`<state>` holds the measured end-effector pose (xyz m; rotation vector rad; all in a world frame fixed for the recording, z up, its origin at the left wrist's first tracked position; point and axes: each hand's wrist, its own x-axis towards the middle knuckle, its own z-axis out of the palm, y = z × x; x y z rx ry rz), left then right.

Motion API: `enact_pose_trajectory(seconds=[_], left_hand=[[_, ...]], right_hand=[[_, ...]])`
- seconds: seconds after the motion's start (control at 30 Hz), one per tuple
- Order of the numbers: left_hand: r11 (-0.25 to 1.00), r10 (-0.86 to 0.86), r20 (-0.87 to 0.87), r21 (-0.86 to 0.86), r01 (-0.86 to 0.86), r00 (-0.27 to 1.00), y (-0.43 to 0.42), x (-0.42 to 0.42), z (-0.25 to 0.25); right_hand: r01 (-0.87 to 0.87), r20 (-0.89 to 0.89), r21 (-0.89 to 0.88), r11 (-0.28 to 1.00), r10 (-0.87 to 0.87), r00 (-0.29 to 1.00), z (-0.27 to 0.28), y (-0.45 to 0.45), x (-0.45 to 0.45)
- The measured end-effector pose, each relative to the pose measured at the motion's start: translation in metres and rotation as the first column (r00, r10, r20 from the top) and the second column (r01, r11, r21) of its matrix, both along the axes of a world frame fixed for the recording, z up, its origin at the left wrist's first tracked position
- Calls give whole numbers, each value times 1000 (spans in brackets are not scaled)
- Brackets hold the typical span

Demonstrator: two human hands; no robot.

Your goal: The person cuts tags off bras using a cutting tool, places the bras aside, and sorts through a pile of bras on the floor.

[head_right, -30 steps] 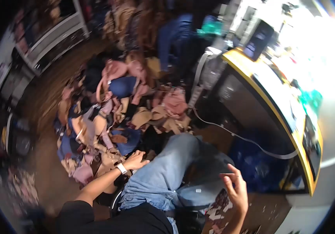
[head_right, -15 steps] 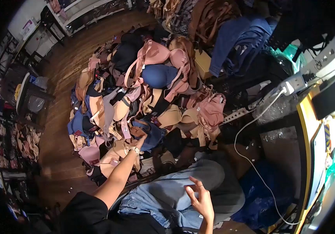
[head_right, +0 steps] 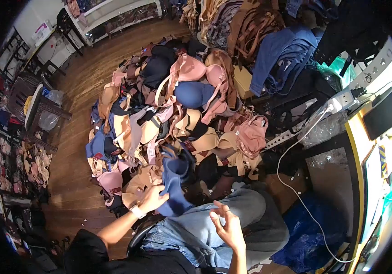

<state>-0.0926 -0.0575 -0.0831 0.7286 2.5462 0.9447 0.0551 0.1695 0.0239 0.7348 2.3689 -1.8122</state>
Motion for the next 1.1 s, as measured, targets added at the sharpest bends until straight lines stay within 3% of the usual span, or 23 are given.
enact_pose_trajectory(seconds=[0.07,0.13,0.2,0.27,0.33,0.4,0.43,0.47,0.53,0.57,0.6,0.63,0.67,0.73,0.77,0.8,0.83,0.87,0.9,0.93,1.0,1.07,1.1], left_hand=[[989,-141,-6,-52,141,990,-7,-4,59],[897,-439,-22,-75,437,898,-10,-16,112],[712,-702,-185,-176,680,688,-8,-15,157],[562,-771,-521,-284,777,367,-3,-19,191],[597,-680,-691,-325,734,247,9,-24,224],[655,-538,-825,-279,702,174,17,-35,242],[672,-444,-883,-218,707,150,20,-39,246],[682,-344,-930,-153,716,129,23,-43,248],[647,-185,-961,38,762,205,36,-47,246],[583,-116,-922,238,777,370,52,-46,240],[503,-65,-846,430,750,529,67,-45,235],[565,-346,-463,591,576,816,64,-43,238],[475,-342,-670,482,736,659,78,-51,226],[245,-290,-459,813,529,840,109,-42,208],[159,-364,-254,931,329,896,117,-41,193],[196,-394,-63,969,151,917,120,-39,195],[331,-408,14,934,134,913,121,-42,186],[461,-407,91,879,119,909,121,-49,174],[442,-498,-31,851,284,867,126,-62,169],[456,-642,-32,788,414,766,136,-69,168],[502,-858,326,698,511,398,152,-101,146],[520,-836,510,617,590,203,173,-143,65],[718,-689,544,417,558,480,187,-155,17]], right_hand=[[-52,-99,133,990,66,993,6,-6,-10],[-52,-223,221,974,102,970,5,-14,-22],[-71,-283,245,967,142,949,20,-20,-37],[-79,-382,316,945,203,901,32,-21,-54],[-77,-466,391,917,269,843,38,-18,-64],[-147,-489,301,942,285,824,40,-13,-69],[-179,-325,94,979,200,924,42,-9,-65],[-258,-329,-17,966,238,914,41,-1,-65],[-442,-532,-15,897,367,763,43,19,-69],[-491,-428,-141,859,395,813,15,27,-53],[-825,235,-309,474,878,417,5,46,-64],[-818,243,-310,485,872,426,-2,54,-58],[-781,163,-294,551,834,527,-1,60,-56],[-688,-5,-270,673,714,700,1,75,-52],[-630,-95,-271,728,631,770,-8,54,-46],[-565,-186,-281,776,534,825,-25,22,-24],[-500,-276,-295,814,428,861,-49,0,25],[-435,-361,-316,843,317,877,-56,-18,14],[-372,-440,-345,862,202,875,-61,-33,1],[-311,-508,-381,871,84,857,-64,-30,0],[-128,-102,-660,740,80,992,-56,-41,32],[3,-26,-545,838,-20,999,-19,-28,41],[86,-14,-587,805,-116,993,-1,-21,42]])
